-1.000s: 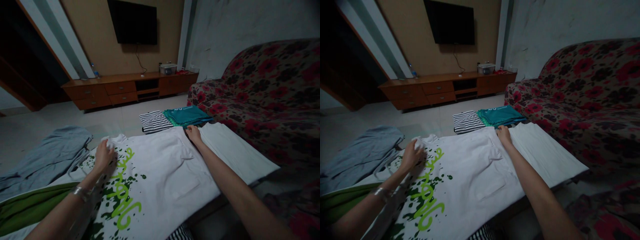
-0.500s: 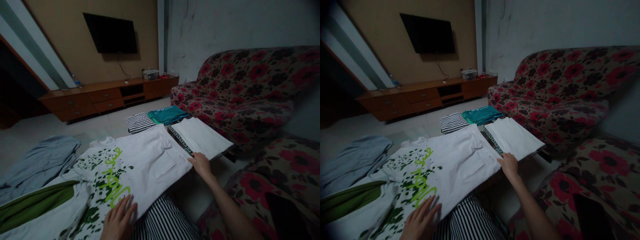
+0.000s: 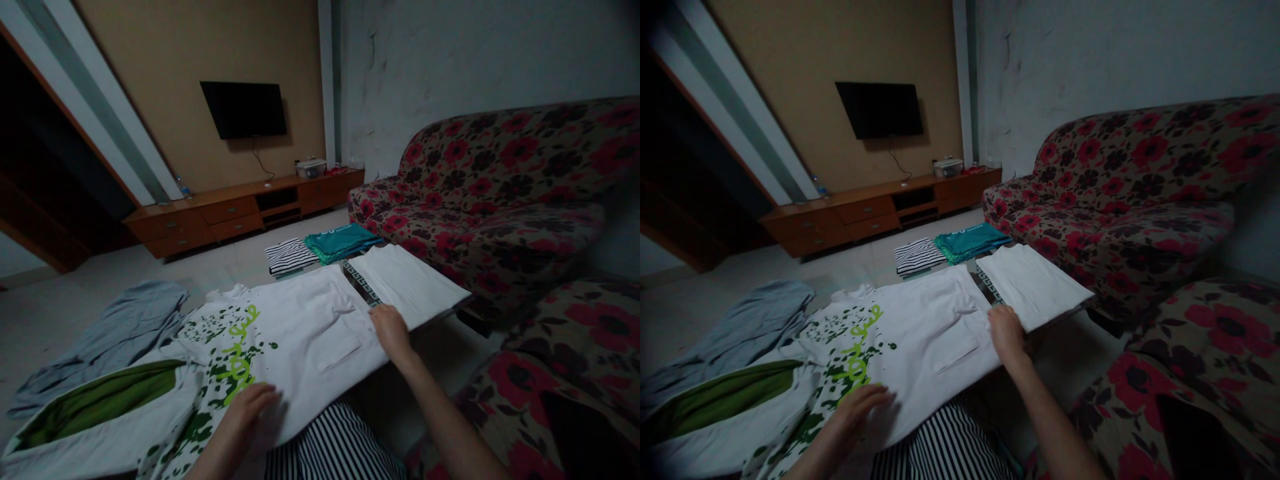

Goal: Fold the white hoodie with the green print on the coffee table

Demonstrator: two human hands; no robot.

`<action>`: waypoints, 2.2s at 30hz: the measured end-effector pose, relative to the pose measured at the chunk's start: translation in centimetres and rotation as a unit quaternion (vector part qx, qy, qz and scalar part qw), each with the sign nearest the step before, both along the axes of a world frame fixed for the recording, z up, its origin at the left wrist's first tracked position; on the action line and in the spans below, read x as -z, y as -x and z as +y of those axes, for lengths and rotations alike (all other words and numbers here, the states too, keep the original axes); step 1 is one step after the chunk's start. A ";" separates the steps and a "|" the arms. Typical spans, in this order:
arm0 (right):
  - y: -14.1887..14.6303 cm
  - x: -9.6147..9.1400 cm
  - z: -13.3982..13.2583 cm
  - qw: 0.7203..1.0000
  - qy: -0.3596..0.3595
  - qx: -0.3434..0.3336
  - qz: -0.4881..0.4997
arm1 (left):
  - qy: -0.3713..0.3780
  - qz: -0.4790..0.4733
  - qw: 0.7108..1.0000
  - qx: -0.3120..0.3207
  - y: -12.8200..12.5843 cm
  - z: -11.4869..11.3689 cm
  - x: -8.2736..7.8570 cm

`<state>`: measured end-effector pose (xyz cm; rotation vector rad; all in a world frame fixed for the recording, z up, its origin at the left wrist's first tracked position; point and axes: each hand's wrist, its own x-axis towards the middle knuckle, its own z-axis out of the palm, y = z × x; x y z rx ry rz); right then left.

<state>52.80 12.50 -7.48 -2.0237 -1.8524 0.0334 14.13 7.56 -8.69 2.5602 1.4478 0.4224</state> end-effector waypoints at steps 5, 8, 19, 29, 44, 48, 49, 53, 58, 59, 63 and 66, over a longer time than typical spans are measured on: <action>10.4 -0.3 5.8 0.985 0.064 -0.154 0.030 | -0.020 0.087 0.988 -0.125 -3.8 8.5 -0.7; 10.5 1.6 6.2 0.987 0.034 -0.152 0.024 | -0.020 0.137 0.972 -0.190 -4.7 10.0 0.9; 3.8 2.9 7.1 0.992 0.027 -0.125 0.009 | -0.065 0.156 0.976 -0.137 -3.5 8.5 2.2; 5.8 2.5 19.7 0.994 0.038 -0.107 -0.003 | -0.070 0.139 0.988 -0.024 -3.0 8.0 1.6; 9.6 6.1 16.9 0.993 -0.010 -0.101 -0.066 | 0.017 0.096 0.995 -0.025 -4.5 6.2 0.1; 9.6 4.9 15.4 0.989 0.009 -0.129 -0.069 | 0.028 0.058 0.997 -0.039 -5.2 4.5 -0.4; 9.5 4.5 14.6 0.988 0.001 -0.135 -0.071 | 0.027 0.050 0.997 -0.055 -4.9 4.0 -0.5; 7.7 5.1 10.1 0.976 -0.048 -0.200 -0.079 | -0.019 0.051 0.982 -0.181 -1.3 1.2 0.1; 4.2 6.5 7.5 0.969 0.004 -0.230 -0.084 | 0.013 0.052 0.962 -0.269 4.1 -1.4 1.3; 4.0 6.1 7.2 0.970 0.005 -0.228 -0.086 | 0.025 0.037 0.965 -0.259 5.0 -1.7 1.2; 7.2 2.8 2.5 0.956 -0.051 -0.282 -0.060 | -0.014 0.006 0.964 -0.267 9.0 -2.6 0.2; 13.1 0.9 -5.1 0.878 -0.060 -0.475 -0.006 | -0.024 0.052 0.948 -0.312 12.5 -3.7 0.3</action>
